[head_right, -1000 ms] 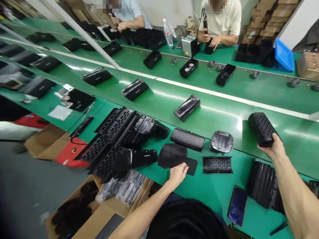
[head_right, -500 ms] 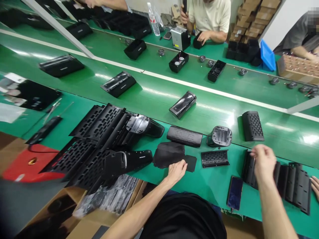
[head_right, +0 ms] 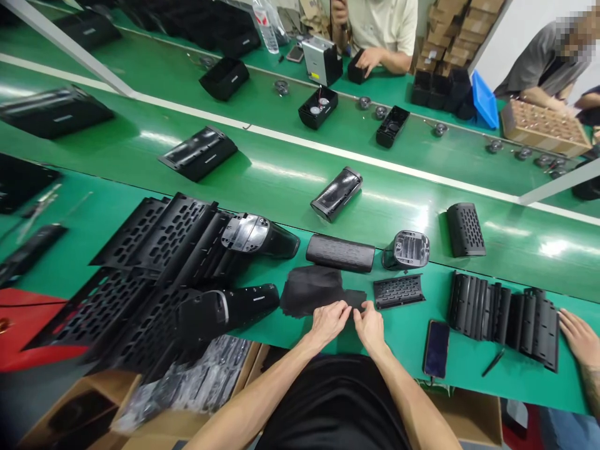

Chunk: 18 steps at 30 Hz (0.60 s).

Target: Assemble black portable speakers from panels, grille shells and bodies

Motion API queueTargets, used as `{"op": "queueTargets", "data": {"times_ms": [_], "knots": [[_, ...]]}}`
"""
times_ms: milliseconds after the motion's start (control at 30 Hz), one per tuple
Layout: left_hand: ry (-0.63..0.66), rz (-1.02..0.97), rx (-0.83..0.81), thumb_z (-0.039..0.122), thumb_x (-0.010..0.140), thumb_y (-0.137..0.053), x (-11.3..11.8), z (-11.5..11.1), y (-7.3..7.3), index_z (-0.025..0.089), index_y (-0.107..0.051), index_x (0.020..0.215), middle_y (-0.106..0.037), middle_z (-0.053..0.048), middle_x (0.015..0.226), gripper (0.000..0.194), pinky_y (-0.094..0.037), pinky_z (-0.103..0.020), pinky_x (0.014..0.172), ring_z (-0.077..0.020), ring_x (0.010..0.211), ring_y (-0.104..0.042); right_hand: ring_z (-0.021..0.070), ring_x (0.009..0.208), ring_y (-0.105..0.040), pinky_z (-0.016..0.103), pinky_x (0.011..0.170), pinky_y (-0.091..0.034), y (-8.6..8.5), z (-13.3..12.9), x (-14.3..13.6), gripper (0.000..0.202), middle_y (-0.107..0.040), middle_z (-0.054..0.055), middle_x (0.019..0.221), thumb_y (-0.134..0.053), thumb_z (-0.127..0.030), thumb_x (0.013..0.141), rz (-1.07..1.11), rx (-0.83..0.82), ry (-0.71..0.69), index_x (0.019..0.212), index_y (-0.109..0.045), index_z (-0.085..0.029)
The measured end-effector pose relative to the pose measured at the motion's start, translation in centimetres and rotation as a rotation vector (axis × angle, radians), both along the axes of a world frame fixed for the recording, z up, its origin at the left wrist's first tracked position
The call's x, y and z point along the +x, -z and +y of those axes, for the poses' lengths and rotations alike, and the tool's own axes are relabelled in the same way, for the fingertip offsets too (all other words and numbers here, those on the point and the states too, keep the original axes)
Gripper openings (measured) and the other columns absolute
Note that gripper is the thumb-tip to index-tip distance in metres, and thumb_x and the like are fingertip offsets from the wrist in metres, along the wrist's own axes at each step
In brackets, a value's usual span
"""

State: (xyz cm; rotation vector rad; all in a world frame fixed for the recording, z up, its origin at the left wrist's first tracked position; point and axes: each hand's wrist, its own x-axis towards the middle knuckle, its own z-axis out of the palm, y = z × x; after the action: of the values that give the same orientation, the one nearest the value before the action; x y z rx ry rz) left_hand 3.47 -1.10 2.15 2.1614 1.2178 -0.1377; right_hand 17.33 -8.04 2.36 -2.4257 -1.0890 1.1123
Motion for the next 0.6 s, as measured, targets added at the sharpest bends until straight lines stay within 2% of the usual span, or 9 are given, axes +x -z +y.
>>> {"op": "queueTargets", "data": {"times_ms": [67,167,267,333,400,433,533,600], "knots": [[-0.038,-0.006,0.038,0.036,0.105,-0.043,-0.3,0.3,0.0,0.025,-0.068,0.113,-0.074,-0.007,0.104,0.029,-0.047,-0.030,0.080,-0.0209,0.097,-0.068,0.0262,0.080,-0.075,0.029,0.069,-0.045,0.3,0.1,-0.2,0.025,-0.076,0.006,0.076,-0.061,-0.031,0.095,-0.050,-0.025,-0.032,0.116,-0.060,-0.017],[-0.079,-0.012,0.091,0.036,0.103,-0.047,-0.7,1.1,0.1,0.022,-0.059,0.135,-0.069,-0.012,0.117,0.037,-0.047,-0.034,0.090,-0.0250,0.109,-0.063,0.0262,0.076,-0.072,0.030,0.067,-0.043,0.6,0.2,-0.6,0.006,-0.073,0.008,0.077,-0.061,-0.026,0.094,-0.110,-0.046,-0.076,0.097,-0.062,-0.021],[-0.068,-0.026,0.111,0.038,0.098,-0.056,-0.9,1.9,0.1,0.023,-0.058,0.138,-0.066,-0.012,0.117,0.042,-0.048,-0.038,0.095,-0.0275,0.110,-0.060,0.0243,0.074,-0.069,0.030,0.067,-0.044,0.3,-0.3,-0.7,0.013,-0.070,0.007,0.081,-0.055,-0.026,0.096,-0.130,-0.013,-0.113,0.086,-0.061,-0.023],[-0.052,-0.071,0.114,0.035,0.094,-0.062,-0.9,2.1,-0.1,0.024,-0.057,0.139,-0.063,-0.012,0.120,0.046,-0.048,-0.040,0.097,-0.0285,0.111,-0.058,0.0233,0.081,-0.068,0.031,0.070,-0.046,-0.4,-0.9,-0.5,0.014,-0.069,0.009,0.096,-0.053,-0.029,0.096,-0.138,0.037,-0.122,0.087,-0.061,-0.024],[-0.034,-0.140,0.107,0.030,0.091,-0.064,-0.5,2.3,-0.4,0.024,-0.062,0.133,-0.062,-0.012,0.122,0.042,-0.047,-0.042,0.097,-0.0289,0.112,-0.056,0.0230,0.092,-0.067,0.031,0.076,-0.049,-1.3,-1.4,-0.1,0.013,-0.066,0.010,0.109,-0.052,-0.030,0.094,-0.130,0.161,-0.107,0.086,-0.060,-0.023],[-0.023,-0.175,0.099,0.027,0.090,-0.063,-0.2,2.3,-0.7,0.024,-0.066,0.125,-0.063,-0.011,0.122,0.035,-0.047,-0.042,0.097,-0.0285,0.111,-0.056,0.0224,0.092,-0.066,0.031,0.078,-0.049,-1.8,-1.7,0.0,0.013,-0.066,0.010,0.108,-0.052,-0.030,0.092,-0.112,0.235,-0.091,0.084,-0.058,-0.023],[0.005,-0.245,0.068,0.023,0.091,-0.062,1.2,2.4,-1.4,0.023,-0.071,0.094,-0.067,-0.008,0.115,0.010,-0.045,-0.041,0.096,-0.0264,0.109,-0.057,0.0193,0.073,-0.061,0.031,0.073,-0.048,-3.4,-2.1,0.7,0.013,-0.064,0.003,0.082,-0.052,-0.028,0.089,-0.044,0.402,-0.022,0.077,-0.052,-0.025],[0.013,-0.289,0.041,0.022,0.091,-0.061,2.3,2.4,-1.8,0.023,-0.068,0.088,-0.070,-0.007,0.107,0.008,-0.045,-0.039,0.095,-0.0246,0.106,-0.060,0.0183,0.066,-0.056,0.030,0.069,-0.047,-4.4,-2.2,1.6,0.015,-0.058,-0.001,0.072,-0.053,-0.029,0.089,-0.042,0.464,0.036,0.075,-0.049,-0.025]]}}
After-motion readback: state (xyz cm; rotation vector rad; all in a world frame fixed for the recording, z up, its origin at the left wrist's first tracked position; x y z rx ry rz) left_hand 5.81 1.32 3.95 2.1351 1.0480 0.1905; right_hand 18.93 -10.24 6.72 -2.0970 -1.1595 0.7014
